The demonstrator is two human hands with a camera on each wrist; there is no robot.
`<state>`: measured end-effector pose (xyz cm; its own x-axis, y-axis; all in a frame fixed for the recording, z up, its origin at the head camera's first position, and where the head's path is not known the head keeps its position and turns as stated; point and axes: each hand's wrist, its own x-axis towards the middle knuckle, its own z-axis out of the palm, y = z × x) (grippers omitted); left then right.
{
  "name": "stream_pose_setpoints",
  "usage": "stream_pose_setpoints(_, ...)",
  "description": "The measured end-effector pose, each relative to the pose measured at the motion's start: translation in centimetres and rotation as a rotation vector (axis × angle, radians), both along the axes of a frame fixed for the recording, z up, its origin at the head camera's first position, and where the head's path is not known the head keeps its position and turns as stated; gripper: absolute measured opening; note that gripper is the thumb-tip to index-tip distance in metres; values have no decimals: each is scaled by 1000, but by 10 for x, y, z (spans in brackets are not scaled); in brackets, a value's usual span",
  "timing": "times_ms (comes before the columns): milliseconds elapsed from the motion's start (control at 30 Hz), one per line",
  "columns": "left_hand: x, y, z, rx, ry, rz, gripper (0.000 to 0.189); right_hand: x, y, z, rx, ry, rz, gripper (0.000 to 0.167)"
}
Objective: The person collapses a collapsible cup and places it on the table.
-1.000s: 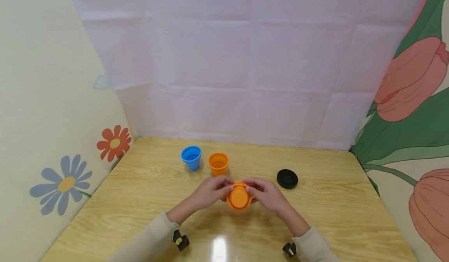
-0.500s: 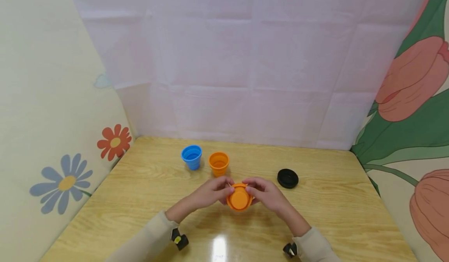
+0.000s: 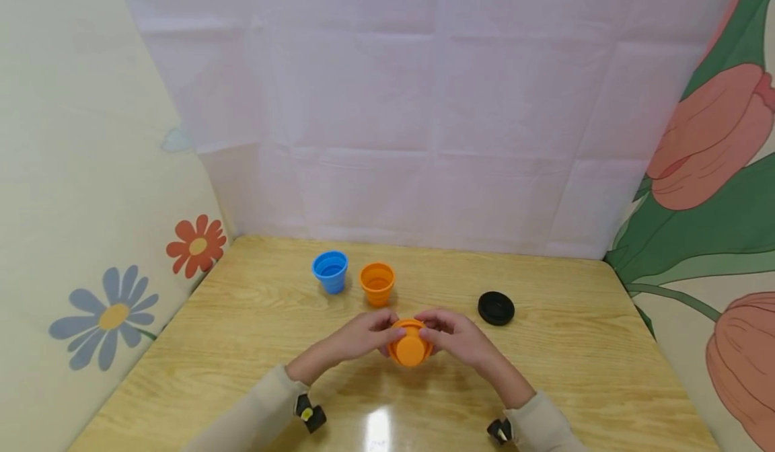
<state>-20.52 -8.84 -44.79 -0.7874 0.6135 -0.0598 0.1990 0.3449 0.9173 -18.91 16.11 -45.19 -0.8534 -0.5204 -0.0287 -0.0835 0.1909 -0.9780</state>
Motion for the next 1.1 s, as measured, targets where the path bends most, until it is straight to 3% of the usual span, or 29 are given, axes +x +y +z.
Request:
stream_pose_setpoints(367, -1, 1, -2, -16, 19, 16, 27, 1, 1, 1, 43, 53, 45, 39)
stream_pose_setpoints(800, 0, 4, -1, -104, 151, 21, 18, 1, -3, -2, 104, 187, 54, 28)
stream_pose_setpoints(1100, 1, 4, -2, -38, 92, 27, 19, 3, -5, -1, 134, 253, -3, 26)
